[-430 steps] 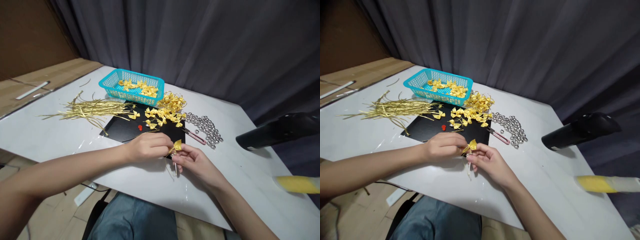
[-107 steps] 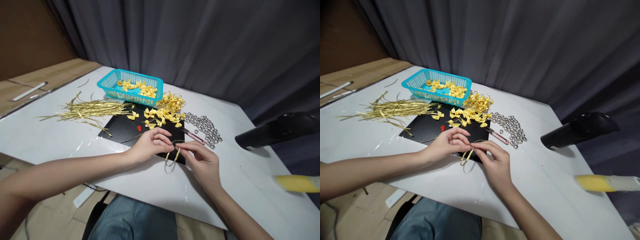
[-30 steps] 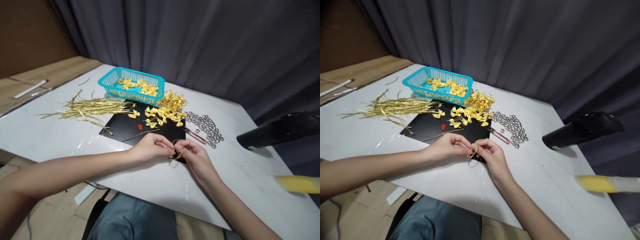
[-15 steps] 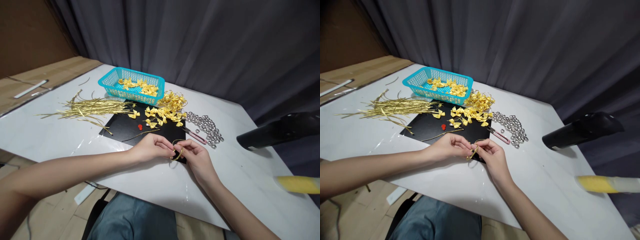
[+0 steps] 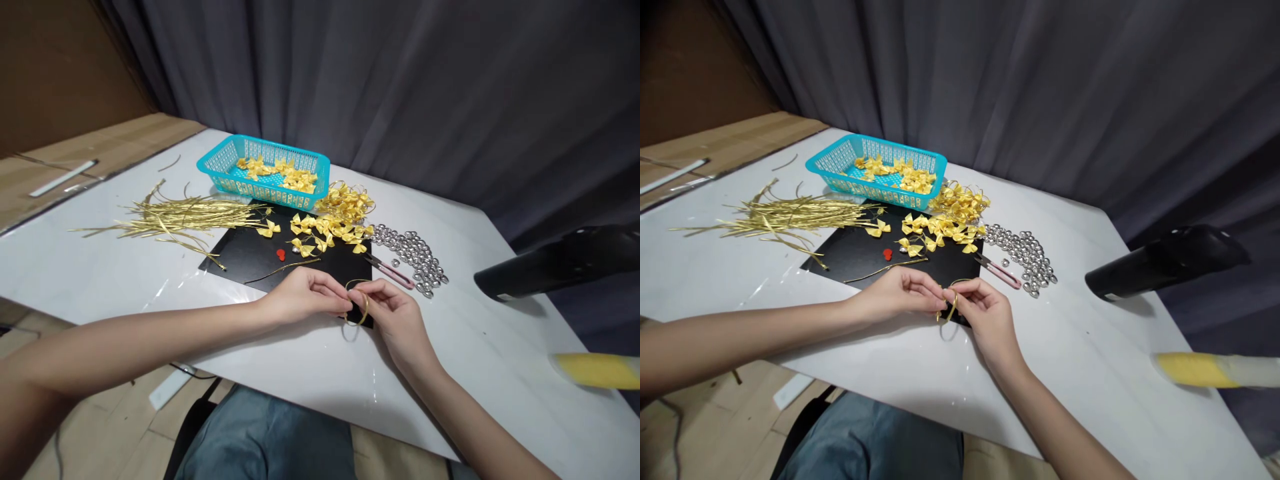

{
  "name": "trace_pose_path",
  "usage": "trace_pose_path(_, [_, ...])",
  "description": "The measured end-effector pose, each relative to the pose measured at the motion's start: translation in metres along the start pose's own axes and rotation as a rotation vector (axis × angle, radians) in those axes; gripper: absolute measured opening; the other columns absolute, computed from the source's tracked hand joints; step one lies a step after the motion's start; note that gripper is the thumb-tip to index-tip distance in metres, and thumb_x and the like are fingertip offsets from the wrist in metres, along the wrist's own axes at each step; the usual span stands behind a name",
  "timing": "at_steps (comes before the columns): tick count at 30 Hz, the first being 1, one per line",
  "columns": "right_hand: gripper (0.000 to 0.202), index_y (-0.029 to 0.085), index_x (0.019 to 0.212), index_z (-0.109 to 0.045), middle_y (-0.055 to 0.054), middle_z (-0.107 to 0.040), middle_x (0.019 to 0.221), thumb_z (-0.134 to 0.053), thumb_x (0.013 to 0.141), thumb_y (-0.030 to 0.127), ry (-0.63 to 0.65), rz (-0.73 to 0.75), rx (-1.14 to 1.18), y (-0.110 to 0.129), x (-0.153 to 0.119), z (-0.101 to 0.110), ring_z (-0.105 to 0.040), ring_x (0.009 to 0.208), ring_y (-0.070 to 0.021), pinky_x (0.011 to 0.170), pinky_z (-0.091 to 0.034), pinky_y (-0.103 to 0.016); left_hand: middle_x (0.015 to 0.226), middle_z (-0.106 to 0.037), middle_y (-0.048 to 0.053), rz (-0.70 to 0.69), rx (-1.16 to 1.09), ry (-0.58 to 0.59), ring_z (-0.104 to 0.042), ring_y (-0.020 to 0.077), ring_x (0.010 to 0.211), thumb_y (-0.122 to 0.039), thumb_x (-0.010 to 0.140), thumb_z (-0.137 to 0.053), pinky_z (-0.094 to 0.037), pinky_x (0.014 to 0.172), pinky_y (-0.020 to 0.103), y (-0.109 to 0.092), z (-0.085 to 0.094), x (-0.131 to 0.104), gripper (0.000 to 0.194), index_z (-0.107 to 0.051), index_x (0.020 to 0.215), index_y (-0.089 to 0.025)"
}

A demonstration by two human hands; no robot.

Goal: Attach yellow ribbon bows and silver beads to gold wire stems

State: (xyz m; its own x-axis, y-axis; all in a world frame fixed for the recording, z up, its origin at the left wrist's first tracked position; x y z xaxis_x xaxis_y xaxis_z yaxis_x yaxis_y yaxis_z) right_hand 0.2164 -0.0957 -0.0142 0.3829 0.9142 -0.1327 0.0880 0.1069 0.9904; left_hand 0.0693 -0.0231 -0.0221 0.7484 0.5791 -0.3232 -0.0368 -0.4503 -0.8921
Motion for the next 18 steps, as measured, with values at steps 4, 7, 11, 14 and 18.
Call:
trace_pose_path(4, [0.029, 0.020, 0.066, -0.071, -0.002, -0.071, 0.073, -0.089, 0.055, 0.040, -0.001, 0.013, -0.012, 0.001, -0.001, -0.001, -0.061, 0.067, -0.0150, 0.065, -0.050, -0.028, 0.072, -0.075, 0.005, -0.025, 0.015, -0.008, -0.067, 0.0107, 0.065, -0.022, 0.068, -0.082, -0.050, 0.067, 0.021, -0.003, -0.001, -0.001, 0.018, -0.073, 0.078, -0.011])
trace_pose_path(7, [0.029, 0.020, 0.067, -0.072, -0.003, -0.072, 0.074, -0.087, 0.059, 0.042, 0.024, 0.024, -0.044, 0.002, -0.001, 0.001, -0.061, 0.066, -0.0155, 0.063, -0.051, -0.029, 0.069, -0.073, 0.003, -0.043, 0.061, -0.011, -0.065, 0.0100, 0.062, -0.019, 0.069, -0.080, -0.049, 0.063, 0.021, -0.007, -0.002, -0.003, 0.012, -0.072, 0.074, -0.011])
trace_pose_path(11, [0.021, 0.022, 0.072, -0.075, -0.004, -0.073, 0.077, -0.082, 0.068, 0.041, 0.080, 0.097, -0.171, 0.010, -0.002, 0.006, -0.063, 0.068, -0.0175, 0.064, -0.052, -0.031, 0.070, -0.073, 0.002, -0.115, 0.169, -0.019, -0.064, 0.0094, 0.063, -0.013, 0.069, -0.074, -0.049, 0.063, 0.019, -0.015, -0.001, -0.006, 0.005, -0.072, 0.074, -0.012])
trace_pose_path(14, [0.015, 0.023, 0.077, -0.077, -0.006, -0.075, 0.081, -0.079, 0.074, 0.037, 0.128, 0.207, -0.299, 0.021, -0.006, 0.008, -0.066, 0.077, -0.0219, 0.071, -0.054, -0.035, 0.070, -0.072, 0.002, -0.152, 0.219, -0.041, -0.064, 0.0098, 0.063, -0.012, 0.068, -0.074, -0.049, 0.063, 0.019, -0.017, 0.000, -0.007, 0.006, -0.071, 0.073, -0.012])
trace_pose_path(18, [0.010, 0.024, 0.087, -0.078, -0.007, -0.076, 0.088, -0.074, 0.081, 0.031, 0.195, 0.343, -0.471, 0.028, -0.011, 0.006, -0.067, 0.077, -0.0222, 0.067, -0.053, -0.034, 0.071, -0.072, 0.002, -0.182, 0.265, -0.035, -0.064, 0.0096, 0.062, -0.014, 0.068, -0.073, -0.048, 0.060, 0.018, -0.016, 0.001, -0.005, 0.005, -0.071, 0.073, -0.012])
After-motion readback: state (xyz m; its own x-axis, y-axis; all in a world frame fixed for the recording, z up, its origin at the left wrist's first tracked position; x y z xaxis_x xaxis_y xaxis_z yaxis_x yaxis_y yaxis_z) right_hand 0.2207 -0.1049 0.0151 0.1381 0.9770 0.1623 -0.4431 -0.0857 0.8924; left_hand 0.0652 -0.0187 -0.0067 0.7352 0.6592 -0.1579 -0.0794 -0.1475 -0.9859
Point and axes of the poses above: each hand's wrist, its own x-axis towards the middle knuckle, its own z-axis out of the back of the hand, y = z × x, the point moved 3 cm from there along x, towards the middle knuckle
